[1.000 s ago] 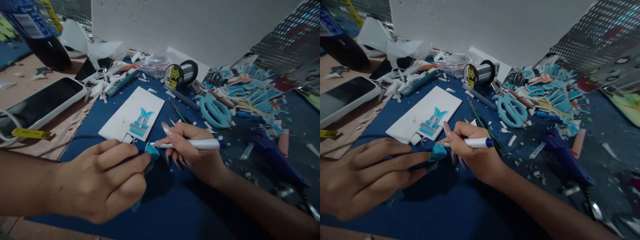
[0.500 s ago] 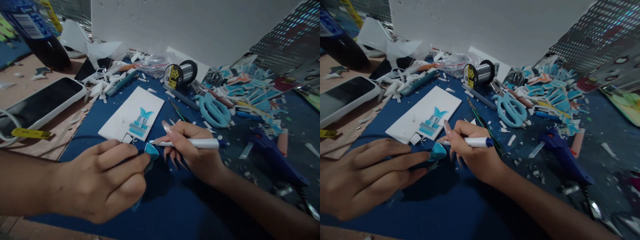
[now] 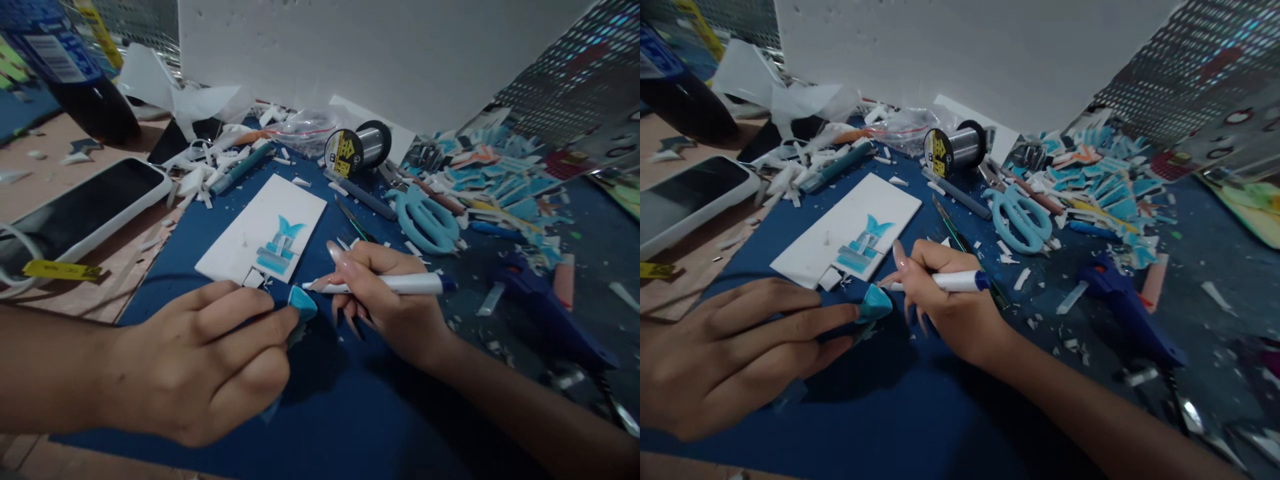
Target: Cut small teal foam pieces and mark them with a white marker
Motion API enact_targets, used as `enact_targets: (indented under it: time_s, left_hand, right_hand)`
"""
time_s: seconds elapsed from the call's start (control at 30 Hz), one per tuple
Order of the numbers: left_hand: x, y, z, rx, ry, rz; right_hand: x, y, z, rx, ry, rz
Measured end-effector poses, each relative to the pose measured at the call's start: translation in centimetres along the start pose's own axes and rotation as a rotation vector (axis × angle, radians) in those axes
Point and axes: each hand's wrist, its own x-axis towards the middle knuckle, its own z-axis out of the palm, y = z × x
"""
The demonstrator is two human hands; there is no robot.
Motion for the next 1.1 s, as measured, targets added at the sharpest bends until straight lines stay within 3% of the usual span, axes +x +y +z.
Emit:
enact_targets:
  time_s: [0.33, 1.1]
  left_hand:
    - [0.05, 0.07, 0.75, -0.011, 0.109, -0.015]
    - [-0.3, 0.04, 0.9, -0.005, 0.092, -0.015]
  right_hand:
    - [-0.06, -0.55, -0.07, 0.004, 0.033, 0.068]
    - [0.13, -0.64, 0.08, 0.172, 0.021, 0.1]
